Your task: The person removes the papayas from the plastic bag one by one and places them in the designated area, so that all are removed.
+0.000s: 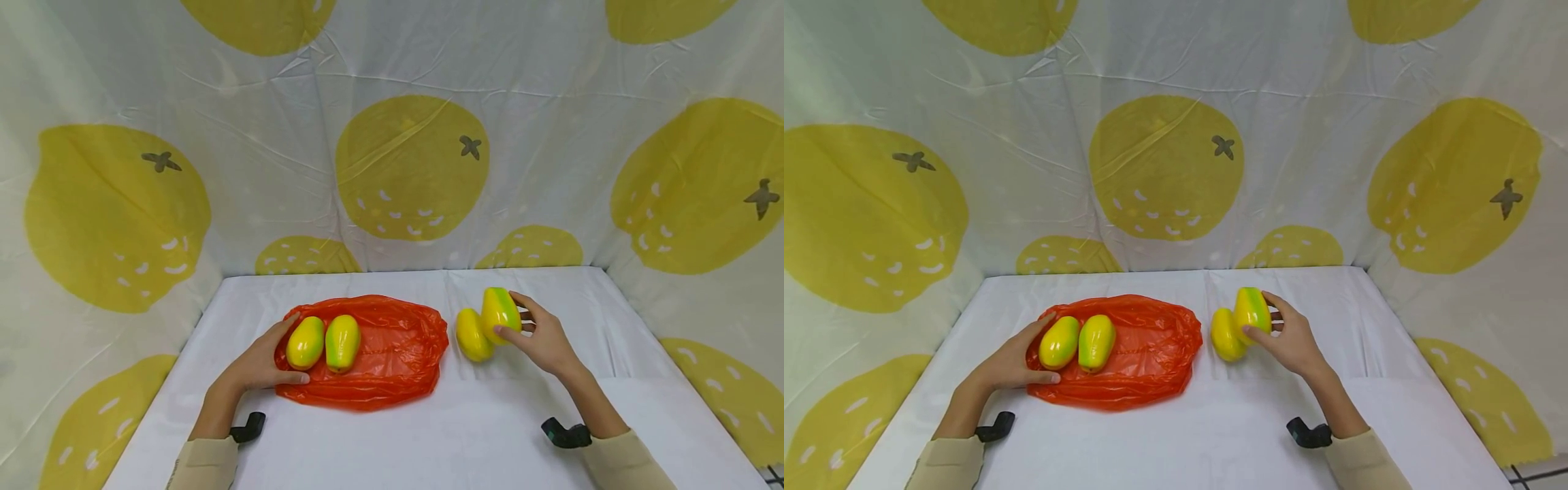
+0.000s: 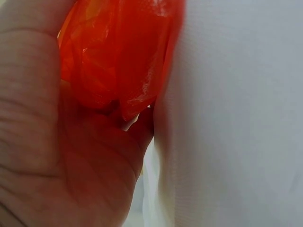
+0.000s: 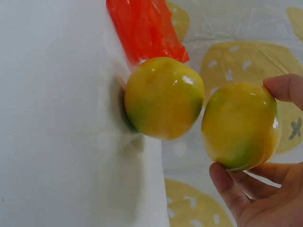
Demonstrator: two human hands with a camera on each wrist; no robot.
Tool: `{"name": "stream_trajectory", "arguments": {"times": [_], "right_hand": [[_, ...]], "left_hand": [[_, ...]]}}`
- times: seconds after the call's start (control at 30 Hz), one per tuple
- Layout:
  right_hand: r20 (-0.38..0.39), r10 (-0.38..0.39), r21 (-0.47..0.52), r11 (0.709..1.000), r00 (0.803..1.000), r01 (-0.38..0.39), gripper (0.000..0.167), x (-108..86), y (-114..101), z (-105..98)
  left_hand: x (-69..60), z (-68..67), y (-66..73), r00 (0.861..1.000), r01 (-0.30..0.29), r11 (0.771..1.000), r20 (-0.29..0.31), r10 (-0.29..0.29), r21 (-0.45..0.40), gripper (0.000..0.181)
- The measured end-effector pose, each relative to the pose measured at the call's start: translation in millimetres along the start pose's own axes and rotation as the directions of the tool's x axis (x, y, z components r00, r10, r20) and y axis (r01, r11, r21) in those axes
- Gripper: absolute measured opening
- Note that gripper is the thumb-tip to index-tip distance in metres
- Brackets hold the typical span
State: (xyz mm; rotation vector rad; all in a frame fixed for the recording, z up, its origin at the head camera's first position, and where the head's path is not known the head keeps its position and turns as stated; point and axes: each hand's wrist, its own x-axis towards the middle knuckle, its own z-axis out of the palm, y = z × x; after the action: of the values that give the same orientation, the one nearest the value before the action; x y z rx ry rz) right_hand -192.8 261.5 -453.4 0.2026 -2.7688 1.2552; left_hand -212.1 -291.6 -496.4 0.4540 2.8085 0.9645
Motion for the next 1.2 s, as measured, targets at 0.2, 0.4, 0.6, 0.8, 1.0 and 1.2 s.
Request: {"name": "stream_trajectory", "arguments": {"times": [0.2,0.4,0.6,0.8,1.0,1.2], "right_hand": [[-0.003,0.014,-0.004,1.0,1.0,-0.014,0.081,-1.3,6.0,-2.5],[-0.001,0.023,-0.016,1.0,1.0,-0.023,0.079,-0.9,12.5,-2.1],[0.004,0.044,-0.025,0.999,0.999,-0.043,0.08,-0.1,18.7,0.3],[0.017,0.065,-0.041,0.997,0.998,-0.064,0.079,-0.2,25.0,2.7],[0.026,0.081,-0.055,0.995,0.996,-0.079,0.077,0.2,31.2,5.5],[0.033,0.091,-0.061,0.994,0.995,-0.089,0.076,1.2,36.9,8.7]], "left_hand": [[-0.4,-0.3,-1.0,1.0,0.005,1.0,0.0,-0.005,0.009,0.127],[-0.3,-0.9,-0.4,1.0,0.007,1.0,0.004,-0.007,0.005,0.127],[0.6,-0.3,-3.1,1.0,-0.014,1.0,-0.002,0.014,0.014,0.128],[0.8,0.3,-3.5,1.0,-0.022,1.0,-0.007,0.022,0.017,0.129],[0.7,0.2,-2.6,1.0,-0.015,1.0,-0.005,0.015,0.01,0.127],[0.3,-0.4,-4.2,0.999,-0.038,0.999,-0.012,0.039,0.031,0.129]]}}
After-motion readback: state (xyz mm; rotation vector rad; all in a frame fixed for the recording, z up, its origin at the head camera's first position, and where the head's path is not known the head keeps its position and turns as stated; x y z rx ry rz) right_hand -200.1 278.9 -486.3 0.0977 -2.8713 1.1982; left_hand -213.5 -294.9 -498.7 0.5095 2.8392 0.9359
